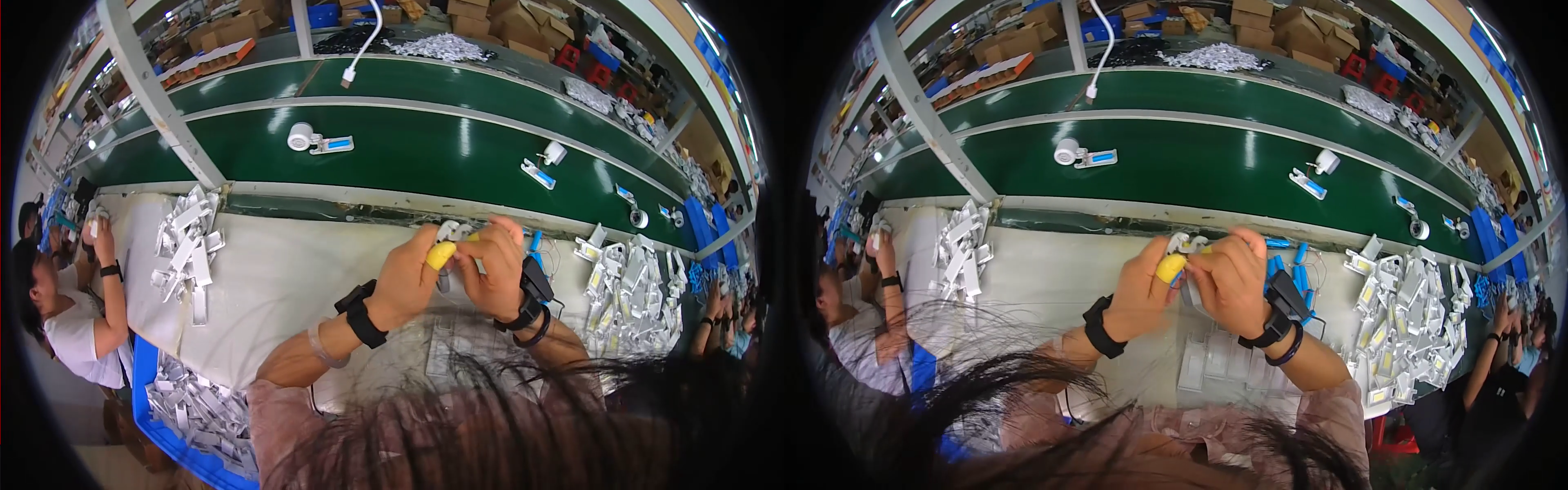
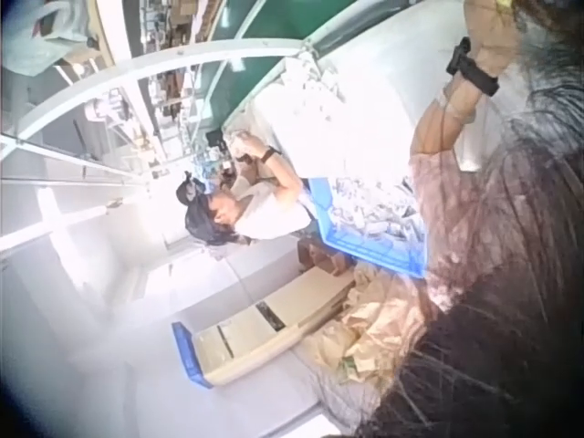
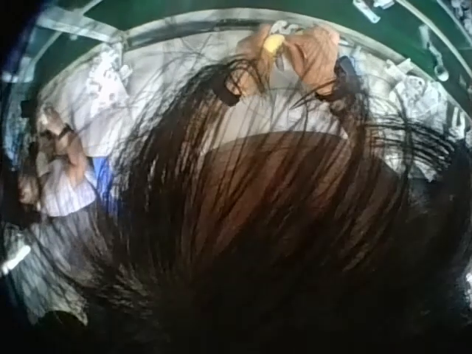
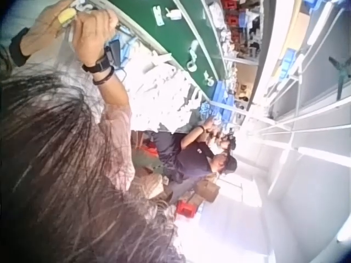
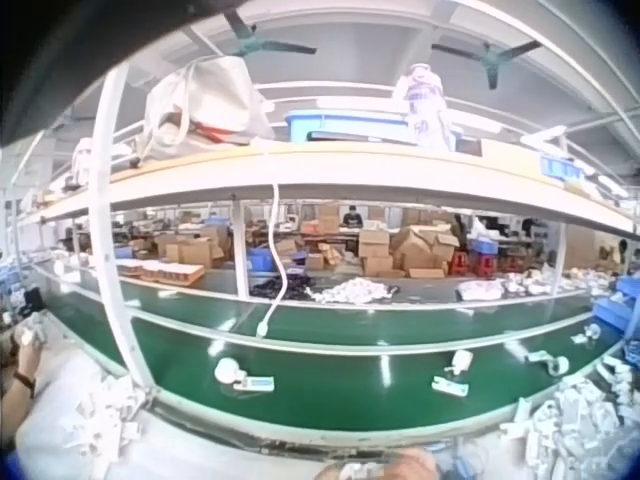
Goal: Assembling small LED lighting components and placing them into trays on a factory production line.
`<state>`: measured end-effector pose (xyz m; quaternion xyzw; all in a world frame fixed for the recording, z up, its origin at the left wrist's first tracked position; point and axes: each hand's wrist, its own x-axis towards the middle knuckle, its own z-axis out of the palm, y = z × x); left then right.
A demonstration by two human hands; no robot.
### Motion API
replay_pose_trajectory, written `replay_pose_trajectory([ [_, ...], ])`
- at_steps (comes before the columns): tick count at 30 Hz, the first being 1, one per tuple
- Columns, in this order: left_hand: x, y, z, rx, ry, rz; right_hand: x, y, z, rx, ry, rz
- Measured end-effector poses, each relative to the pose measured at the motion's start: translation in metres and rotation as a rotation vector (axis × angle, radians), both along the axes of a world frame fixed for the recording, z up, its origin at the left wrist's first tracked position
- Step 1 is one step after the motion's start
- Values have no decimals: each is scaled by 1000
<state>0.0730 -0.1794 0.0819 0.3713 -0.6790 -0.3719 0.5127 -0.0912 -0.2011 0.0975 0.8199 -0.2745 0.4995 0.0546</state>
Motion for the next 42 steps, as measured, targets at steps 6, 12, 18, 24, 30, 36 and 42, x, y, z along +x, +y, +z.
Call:
replay_pose_trajectory([
  [6, 26, -93, 10, 492, 18, -176, -24, -74, 19, 257, 157, -23],
  [12, 52, -190, -25, 459, 132, -48, -146, -184, -40, 223, 356, -437],
  [18, 127, -269, -119, 376, -26, 445, -215, -273, -89, 235, 640, -891],
  [24, 178, -238, -127, 64, -265, 814, -226, -301, -103, 279, 750, -864],
  [30, 142, -137, -81, 141, -72, 483, -219, -286, -83, 88, 395, -602],
  [36, 76, -85, -20, 330, 20, -9, -109, -168, -25, 564, -145, 26],
  [42, 28, -68, -9, 48, -164, -73, -40, -63, -11, 833, -211, 315],
])
